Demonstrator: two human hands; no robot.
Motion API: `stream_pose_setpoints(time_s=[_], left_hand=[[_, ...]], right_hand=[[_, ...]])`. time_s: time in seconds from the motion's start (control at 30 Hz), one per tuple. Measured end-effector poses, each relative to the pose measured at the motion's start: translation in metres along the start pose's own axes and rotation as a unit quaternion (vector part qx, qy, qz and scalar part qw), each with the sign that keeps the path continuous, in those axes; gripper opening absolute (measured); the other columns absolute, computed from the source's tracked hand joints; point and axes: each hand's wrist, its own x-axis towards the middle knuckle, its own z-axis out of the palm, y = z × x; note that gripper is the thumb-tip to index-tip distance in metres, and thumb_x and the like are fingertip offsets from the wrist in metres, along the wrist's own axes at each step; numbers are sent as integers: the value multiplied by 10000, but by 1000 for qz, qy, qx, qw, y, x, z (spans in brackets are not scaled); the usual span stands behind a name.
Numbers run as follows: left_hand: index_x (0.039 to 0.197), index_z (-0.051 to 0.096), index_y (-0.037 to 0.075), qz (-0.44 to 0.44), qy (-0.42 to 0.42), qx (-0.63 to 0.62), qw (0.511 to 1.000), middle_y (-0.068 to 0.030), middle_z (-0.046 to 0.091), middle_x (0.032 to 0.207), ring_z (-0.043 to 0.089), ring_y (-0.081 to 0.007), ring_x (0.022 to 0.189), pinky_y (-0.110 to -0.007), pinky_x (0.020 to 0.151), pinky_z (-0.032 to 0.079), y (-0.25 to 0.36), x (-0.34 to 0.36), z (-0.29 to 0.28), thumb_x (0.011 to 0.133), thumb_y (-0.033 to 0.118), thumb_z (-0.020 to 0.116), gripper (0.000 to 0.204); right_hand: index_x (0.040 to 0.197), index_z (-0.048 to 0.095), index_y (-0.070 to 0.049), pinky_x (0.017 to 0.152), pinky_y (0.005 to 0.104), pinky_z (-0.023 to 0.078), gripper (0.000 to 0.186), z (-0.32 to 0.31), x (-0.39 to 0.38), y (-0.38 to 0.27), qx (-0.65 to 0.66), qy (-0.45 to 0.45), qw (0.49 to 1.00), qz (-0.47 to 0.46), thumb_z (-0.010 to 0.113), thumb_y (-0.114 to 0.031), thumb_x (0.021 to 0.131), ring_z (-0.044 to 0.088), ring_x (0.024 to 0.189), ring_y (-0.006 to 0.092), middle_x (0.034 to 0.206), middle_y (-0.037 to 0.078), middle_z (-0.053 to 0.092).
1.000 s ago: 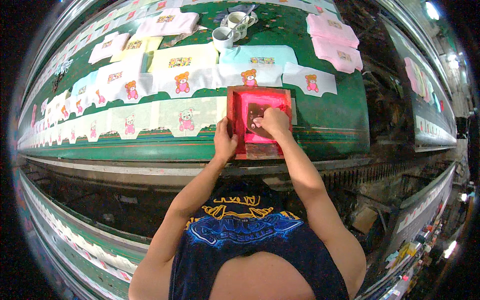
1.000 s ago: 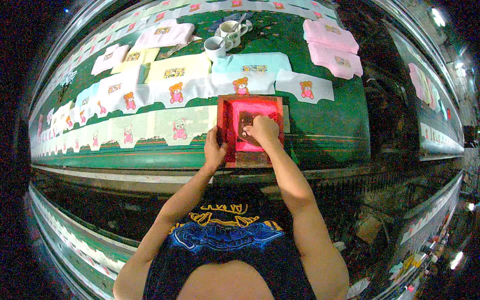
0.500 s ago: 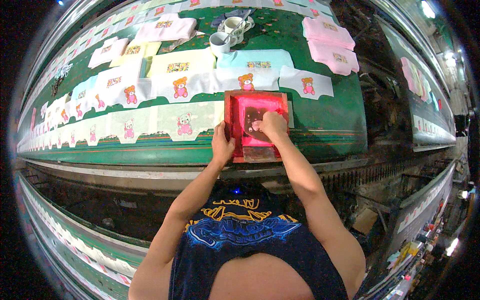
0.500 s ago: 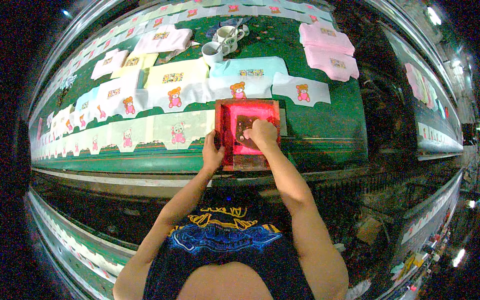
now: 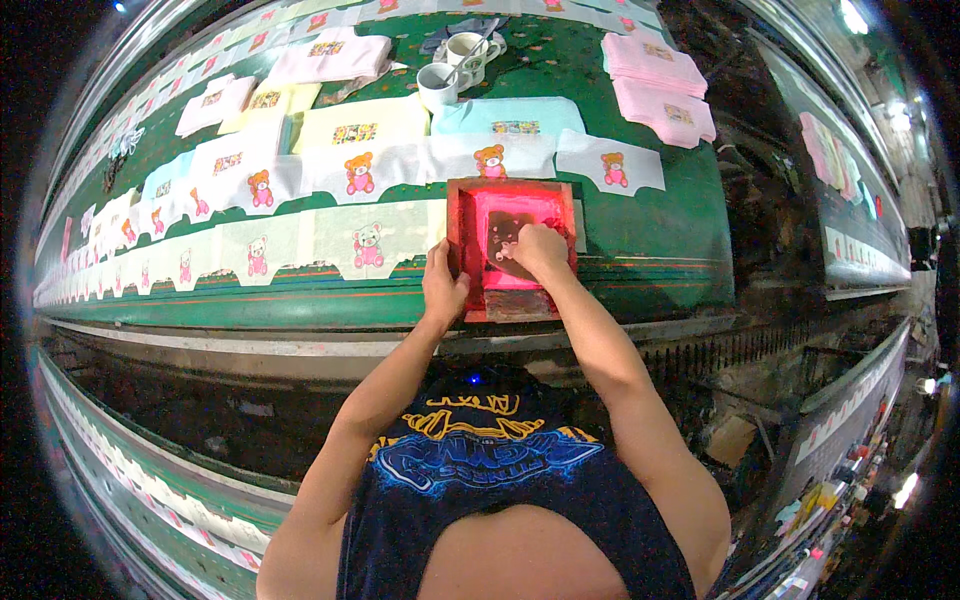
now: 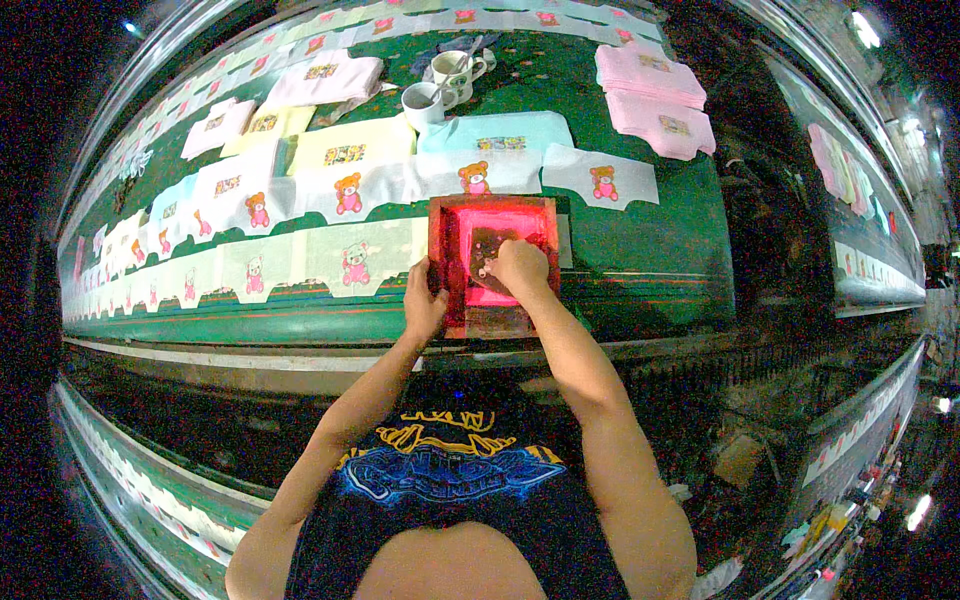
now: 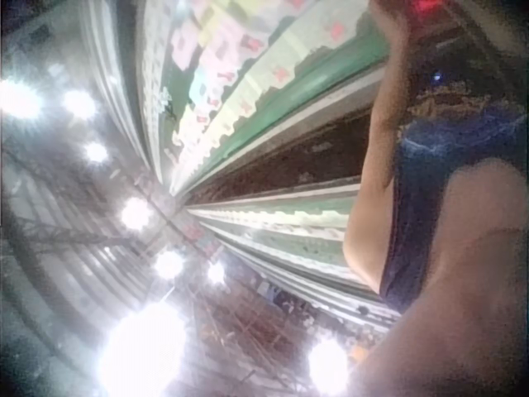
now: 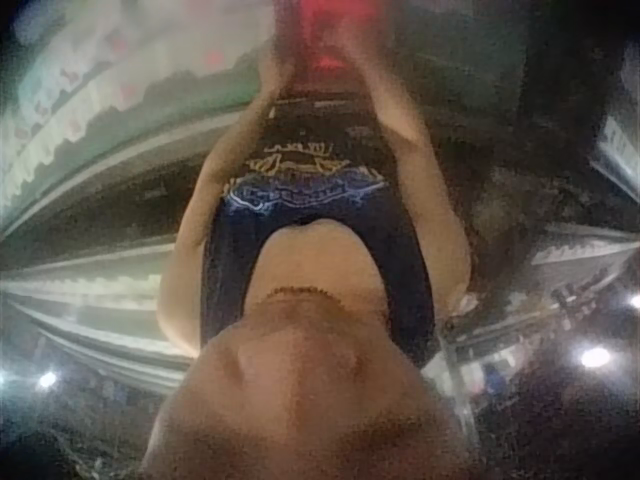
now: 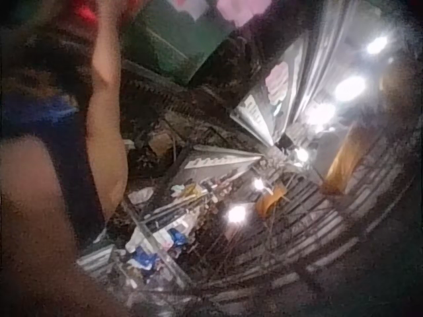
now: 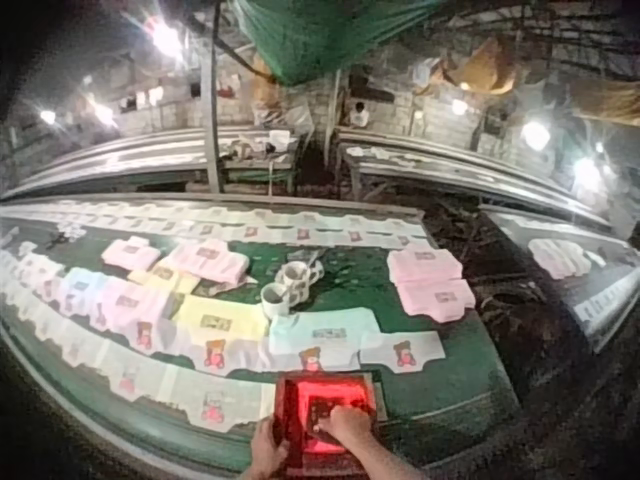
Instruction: The person uses a red frame with a stencil to repeatedly apply a design onto a series of cloths moving along a conveyor belt. The person holds the frame steady and rubs the surface with a tool to transfer the pattern.
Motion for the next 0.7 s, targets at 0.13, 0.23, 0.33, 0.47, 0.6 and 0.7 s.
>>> stream_pose_setpoints(time_s=[0.13, 0.23, 0.33, 0.47, 0.6, 0.7], left_hand=[[1408, 425, -27, 10, 4, -31, 999, -218, 508, 1344, 511, -412, 1254, -432, 1071, 448, -1, -1, -2, 739, -22, 691, 720], [1406, 423, -51, -9, -6, -27, 1000, -250, 505, 1342, 508, -442, 1242, -458, 1057, 442, 4, 1, -1, 733, -10, 681, 722], [1407, 418, -61, -6, -8, -6, 1000, -250, 508, 1335, 512, -440, 1235, -458, 1055, 444, -2, 1, 2, 730, -11, 680, 727], [1412, 412, -66, 0, -6, -28, 1000, -249, 506, 1339, 508, -439, 1237, -459, 1065, 439, 2, 0, -3, 728, -10, 678, 736], [1412, 413, -68, -10, -12, -15, 1000, -250, 502, 1345, 501, -439, 1247, -456, 1073, 432, 3, 0, -3, 726, -12, 677, 737], [1413, 414, -63, -10, -17, -25, 999, -252, 497, 1353, 494, -440, 1257, -455, 1080, 425, 5, 0, -4, 726, -13, 678, 737]], right_hand=[[914, 762, -38, 790, 488, 588, 491, -9, -1, 4, 26, -17, 999, 16, 822, -493, 739, 735, 895, 373, 921, 213, 739], [919, 762, -40, 796, 483, 589, 509, 1, 4, 13, 17, -15, 1000, 19, 826, -506, 726, 735, 904, 373, 924, 210, 741], [921, 763, -41, 799, 475, 591, 515, 9, 3, 13, -7, 5, 1000, 22, 828, -510, 719, 735, 912, 372, 928, 208, 743], [916, 763, -41, 791, 472, 594, 489, -15, -5, 9, -21, 6, 999, 26, 818, -493, 738, 736, 916, 367, 928, 204, 744], [943, 763, -36, 821, 468, 586, 477, 0, -4, 16, -61, -4, 998, 3, 805, -479, 773, 726, 953, 370, 968, 214, 739], [950, 763, -47, 810, 469, 588, 477, -9, -2, 20, -45, 4, 998, 34, 815, -482, 762, 730, 942, 365, 973, 208, 740]])
